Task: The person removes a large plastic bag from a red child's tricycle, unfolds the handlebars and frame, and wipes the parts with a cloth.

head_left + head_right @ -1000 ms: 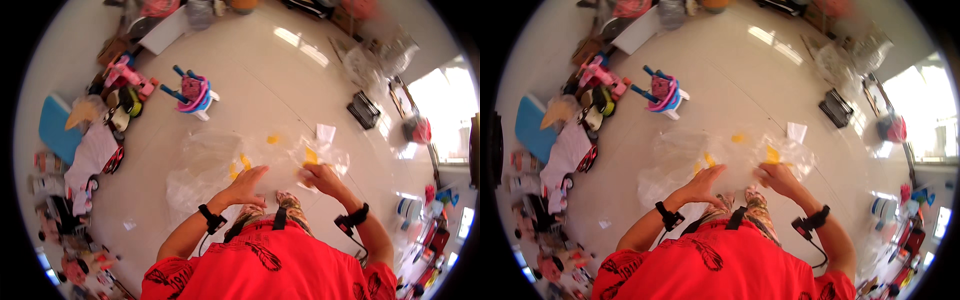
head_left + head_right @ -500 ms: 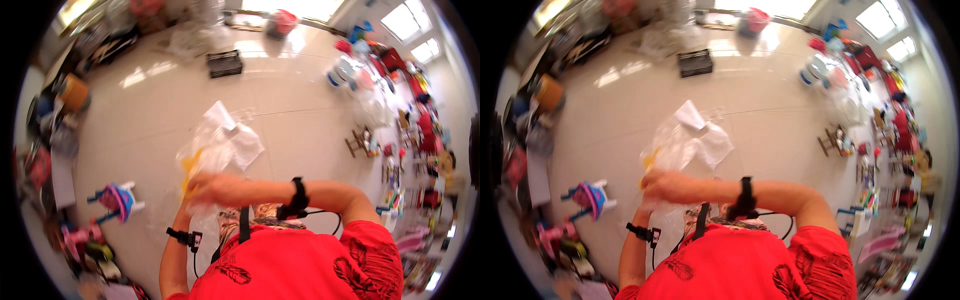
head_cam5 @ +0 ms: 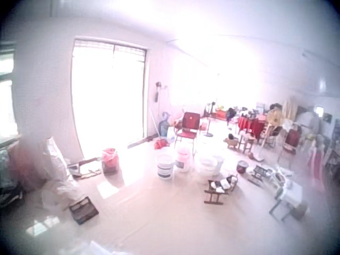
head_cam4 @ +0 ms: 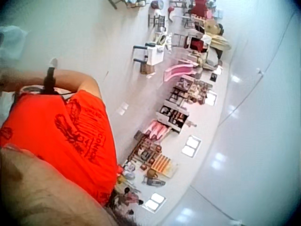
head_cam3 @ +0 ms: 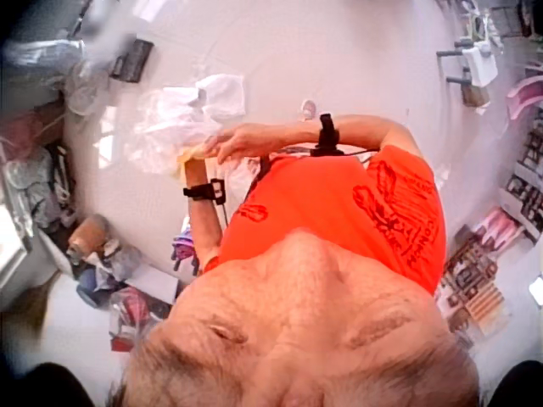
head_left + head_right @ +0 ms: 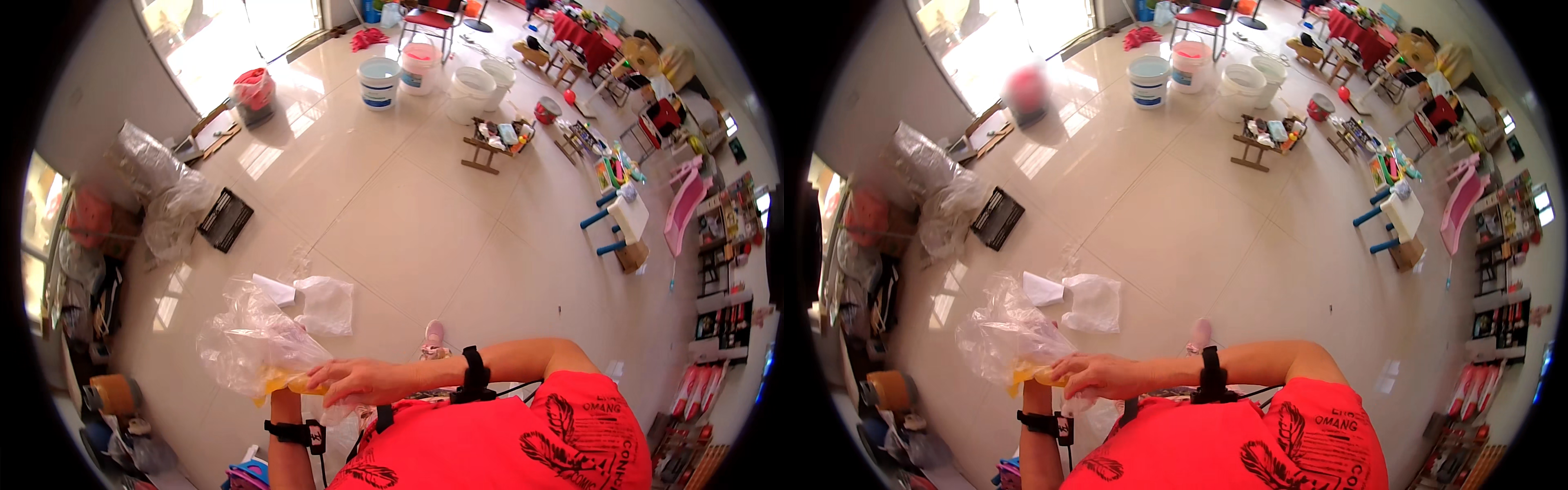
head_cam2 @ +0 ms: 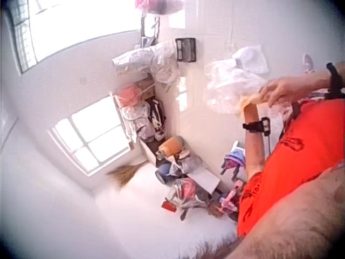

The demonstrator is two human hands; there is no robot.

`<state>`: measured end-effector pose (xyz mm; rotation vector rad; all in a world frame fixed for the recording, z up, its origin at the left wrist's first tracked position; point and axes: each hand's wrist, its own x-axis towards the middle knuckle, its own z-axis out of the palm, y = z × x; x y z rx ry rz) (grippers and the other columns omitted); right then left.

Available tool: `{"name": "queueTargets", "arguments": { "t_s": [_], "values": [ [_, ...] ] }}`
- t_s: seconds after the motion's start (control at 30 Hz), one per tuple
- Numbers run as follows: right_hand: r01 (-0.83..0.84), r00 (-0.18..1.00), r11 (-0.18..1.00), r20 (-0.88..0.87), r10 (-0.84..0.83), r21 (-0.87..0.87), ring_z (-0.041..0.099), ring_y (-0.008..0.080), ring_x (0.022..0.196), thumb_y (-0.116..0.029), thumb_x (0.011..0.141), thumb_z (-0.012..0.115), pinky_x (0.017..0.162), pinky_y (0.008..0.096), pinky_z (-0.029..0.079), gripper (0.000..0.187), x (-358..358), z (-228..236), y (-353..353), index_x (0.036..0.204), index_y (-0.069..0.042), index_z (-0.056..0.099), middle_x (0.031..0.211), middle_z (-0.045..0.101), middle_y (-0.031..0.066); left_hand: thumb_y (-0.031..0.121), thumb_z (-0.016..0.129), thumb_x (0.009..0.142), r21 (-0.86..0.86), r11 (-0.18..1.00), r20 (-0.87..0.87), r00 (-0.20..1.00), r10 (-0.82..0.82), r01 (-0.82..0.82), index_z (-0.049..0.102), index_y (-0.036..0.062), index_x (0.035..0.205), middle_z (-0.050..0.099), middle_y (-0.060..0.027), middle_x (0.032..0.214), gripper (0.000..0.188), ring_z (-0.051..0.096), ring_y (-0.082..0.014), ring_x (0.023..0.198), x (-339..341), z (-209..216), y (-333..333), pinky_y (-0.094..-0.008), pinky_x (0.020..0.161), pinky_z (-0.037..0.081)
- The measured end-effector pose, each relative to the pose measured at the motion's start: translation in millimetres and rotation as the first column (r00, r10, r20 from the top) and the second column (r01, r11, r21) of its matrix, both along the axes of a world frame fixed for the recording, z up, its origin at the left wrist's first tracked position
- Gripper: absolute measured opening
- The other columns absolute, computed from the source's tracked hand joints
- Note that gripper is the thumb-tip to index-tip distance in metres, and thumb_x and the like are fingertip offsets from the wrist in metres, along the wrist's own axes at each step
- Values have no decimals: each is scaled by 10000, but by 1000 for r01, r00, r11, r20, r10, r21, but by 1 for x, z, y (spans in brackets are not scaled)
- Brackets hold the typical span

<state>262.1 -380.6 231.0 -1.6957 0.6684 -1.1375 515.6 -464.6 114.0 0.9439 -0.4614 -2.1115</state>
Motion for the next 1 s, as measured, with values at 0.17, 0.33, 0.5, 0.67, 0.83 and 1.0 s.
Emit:
{"name": "queueTargets", "arguments": {
  "t_s": [0.17,0.33,0.5,0.67,0.83,1.0],
  "values": [
    [532,790,847,-360,-496,0,468,313,1209,-20,813,621,963,384,440,399,-137,14,35,1199,-101,559,1291,490,118,468,496,921,5,988,-92,984,-150,151,400,133,1356,484,-68,1338,557,501,-227,1172,-139,4,-11,-434,958,436],
    [337,941,918,-98,-323,209,544,283,1101,-92,912,550,930,340,453,326,-235,11,75,1239,-98,550,1205,557,120,471,494,920,-17,926,-489,805,-337,377,392,141,1363,471,-65,1352,562,483,-226,1196,-286,-10,-38,-448,965,429],
    [288,949,952,-168,-268,104,503,299,1190,47,848,543,974,344,438,464,-285,-8,78,1284,-112,535,1357,466,134,486,481,913,-260,816,15,847,-531,516,376,176,1376,346,-62,1440,567,308,-287,1340,-446,36,-47,-575,994,368],
    [400,915,893,-139,-378,204,513,286,1169,22,823,550,948,351,448,524,-359,11,60,1326,-110,480,1376,437,143,525,394,936,-242,718,-206,689,-695,653,365,142,1350,273,-108,1475,565,266,-330,1363,-557,52,-68,-629,1038,295],
    [833,521,404,-288,-804,378,525,217,1143,-88,855,586,914,357,462,522,-451,-33,52,1349,-88,417,1349,455,132,581,361,928,-144,718,-268,672,-690,681,369,135,1335,278,-119,1477,604,289,-316,1352,-654,63,-84,-616,1000,353],
    [949,218,100,-393,-894,298,584,252,1042,-191,814,671,858,308,486,580,-548,-70,12,1297,-6,408,1305,484,159,602,411,902,-52,611,-435,533,-726,790,364,113,1327,301,-173,1449,649,315,-357,1333,-747,85,-105,-615,985,380]
  ]
}}
